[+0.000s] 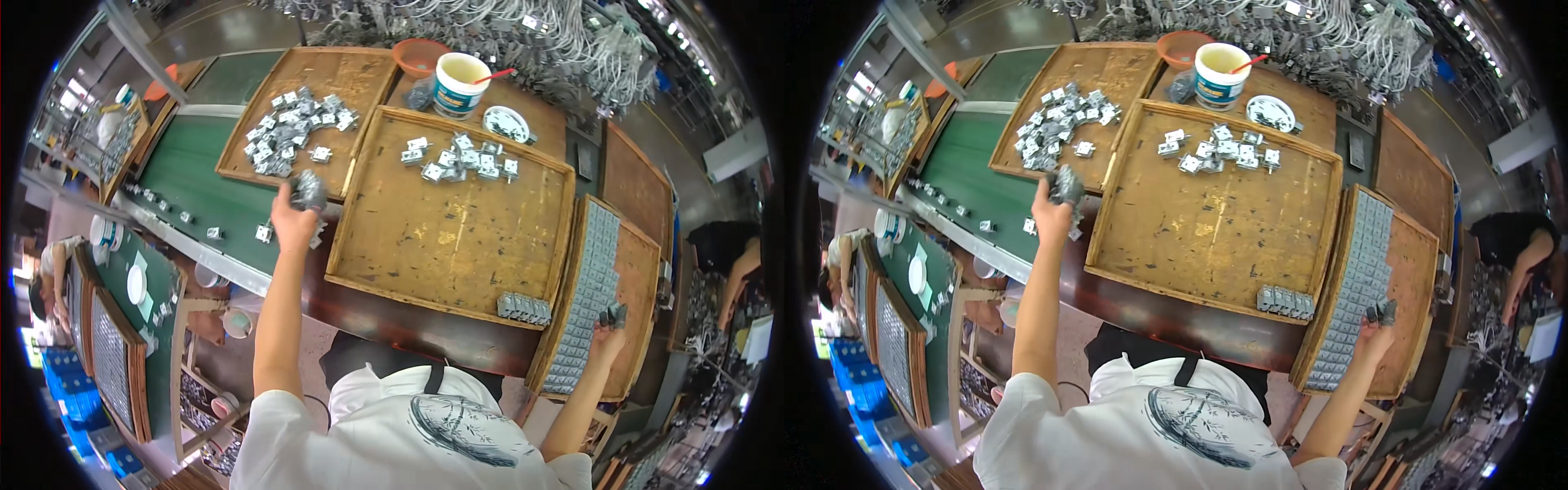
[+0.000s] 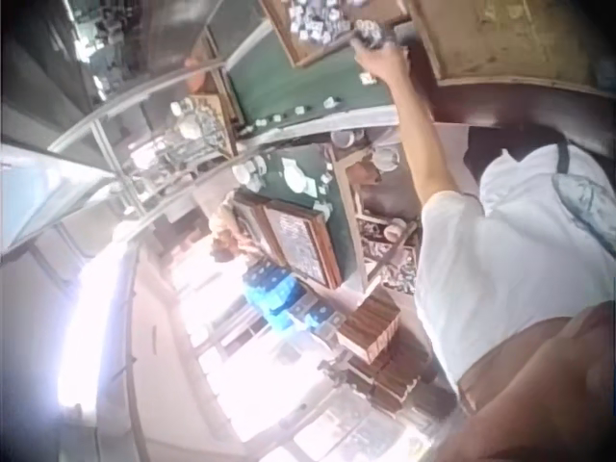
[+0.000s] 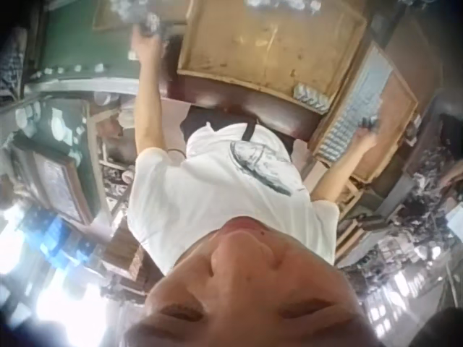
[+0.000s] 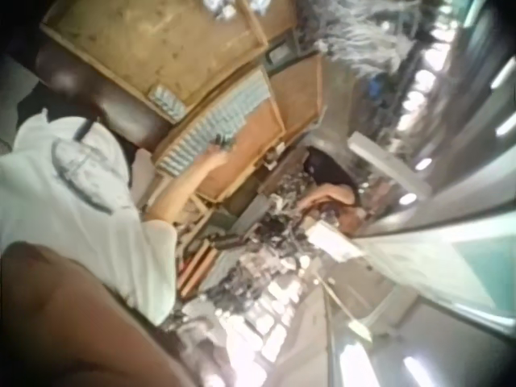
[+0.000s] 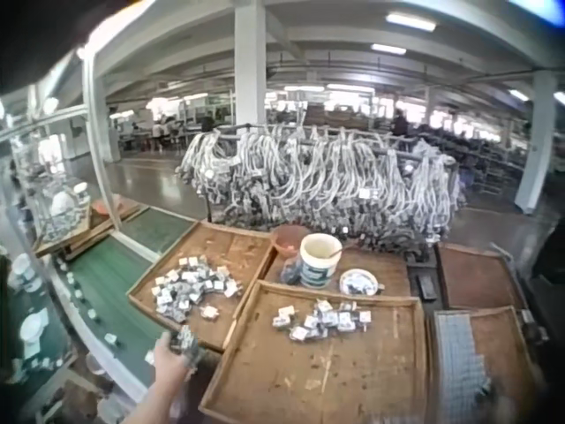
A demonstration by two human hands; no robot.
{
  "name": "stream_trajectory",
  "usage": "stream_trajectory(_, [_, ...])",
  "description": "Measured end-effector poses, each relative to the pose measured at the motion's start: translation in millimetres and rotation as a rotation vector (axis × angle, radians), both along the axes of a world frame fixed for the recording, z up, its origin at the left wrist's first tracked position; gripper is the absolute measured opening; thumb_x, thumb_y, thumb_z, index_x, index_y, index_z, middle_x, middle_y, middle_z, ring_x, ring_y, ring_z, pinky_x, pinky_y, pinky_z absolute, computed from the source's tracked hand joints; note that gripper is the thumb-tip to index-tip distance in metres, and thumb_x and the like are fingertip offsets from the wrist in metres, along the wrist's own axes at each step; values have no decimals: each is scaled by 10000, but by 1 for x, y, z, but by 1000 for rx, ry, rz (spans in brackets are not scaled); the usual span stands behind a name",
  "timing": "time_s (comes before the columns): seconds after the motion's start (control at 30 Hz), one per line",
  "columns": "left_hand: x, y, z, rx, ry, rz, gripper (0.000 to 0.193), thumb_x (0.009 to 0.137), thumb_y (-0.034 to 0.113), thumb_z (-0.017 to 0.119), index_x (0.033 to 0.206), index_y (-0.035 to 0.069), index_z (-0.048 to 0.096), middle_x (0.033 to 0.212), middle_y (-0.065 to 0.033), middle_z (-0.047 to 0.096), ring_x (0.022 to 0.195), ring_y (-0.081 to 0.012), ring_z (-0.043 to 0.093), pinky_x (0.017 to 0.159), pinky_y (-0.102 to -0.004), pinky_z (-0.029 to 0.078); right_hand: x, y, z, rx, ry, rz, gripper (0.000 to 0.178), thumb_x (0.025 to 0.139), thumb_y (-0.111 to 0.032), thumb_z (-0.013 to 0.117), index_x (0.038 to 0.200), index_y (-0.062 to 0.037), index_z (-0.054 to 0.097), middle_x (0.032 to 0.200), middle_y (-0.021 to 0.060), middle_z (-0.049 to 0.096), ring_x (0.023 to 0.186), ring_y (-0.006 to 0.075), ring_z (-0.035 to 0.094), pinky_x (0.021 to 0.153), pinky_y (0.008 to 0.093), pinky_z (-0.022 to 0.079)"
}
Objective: Manually assembling small electronic components into a grid-like tray at a factory workstation.
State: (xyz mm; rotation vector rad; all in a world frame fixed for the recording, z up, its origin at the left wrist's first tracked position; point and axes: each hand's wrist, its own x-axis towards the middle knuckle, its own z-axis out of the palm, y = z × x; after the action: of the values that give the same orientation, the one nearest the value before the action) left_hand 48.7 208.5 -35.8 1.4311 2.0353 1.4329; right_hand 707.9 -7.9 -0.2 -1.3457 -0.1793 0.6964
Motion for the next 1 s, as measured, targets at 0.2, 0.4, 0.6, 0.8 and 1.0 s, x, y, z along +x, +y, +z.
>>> stream_trajectory(0.2, [97, 69, 81, -52, 176, -198, 590, 641, 207, 778, 1169, -2, 621, 1048, -245, 648, 987, -387, 608, 876, -428, 491, -54, 20, 27, 95, 100, 73, 260, 973, -242, 595, 1153, -56, 611, 913, 33, 639, 779, 167, 609, 664, 325, 463])
stream_trajectory(0.4, [120, 105, 80, -63, 253, -145, 521, 635, 270, 793, 1099, 86, 647, 1009, -203, 637, 968, -367, 571, 874, -437, 479, -66, 10, 14, 231, 81, 224, 249, 969, -232, 625, 1140, -54, 593, 889, 39, 611, 775, 161, 576, 664, 318, 479])
stream_trajectory(0.6, [159, 118, 44, -115, 604, -144, 575, 649, 324, 768, 1155, 96, 616, 1109, -93, 633, 1125, -334, 523, 988, -512, 406, -110, 46, 30, 157, 92, 304, 230, 980, -207, 585, 1136, -38, 591, 961, 46, 634, 801, 171, 582, 675, 330, 483])
stream_trajectory(0.8, [157, 96, 65, 71, 459, -226, 580, 664, 336, 756, 1176, 122, 587, 1260, -166, 492, 1224, -361, 452, 1097, -556, 256, -118, 45, 29, 225, 118, 407, 209, 982, -194, 579, 1134, -51, 596, 1029, 61, 659, 834, 170, 616, 672, 312, 505])
stream_trajectory(1.0, [31, -14, 31, -3, 617, 43, 449, 672, 177, 742, 1106, 125, 642, 1198, -129, 565, 1122, -348, 513, 894, -488, 423, -123, 22, 38, 208, 72, 374, 256, 998, -168, 544, 1227, -54, 541, 1063, 61, 655, 879, 173, 636, 711, 320, 531])
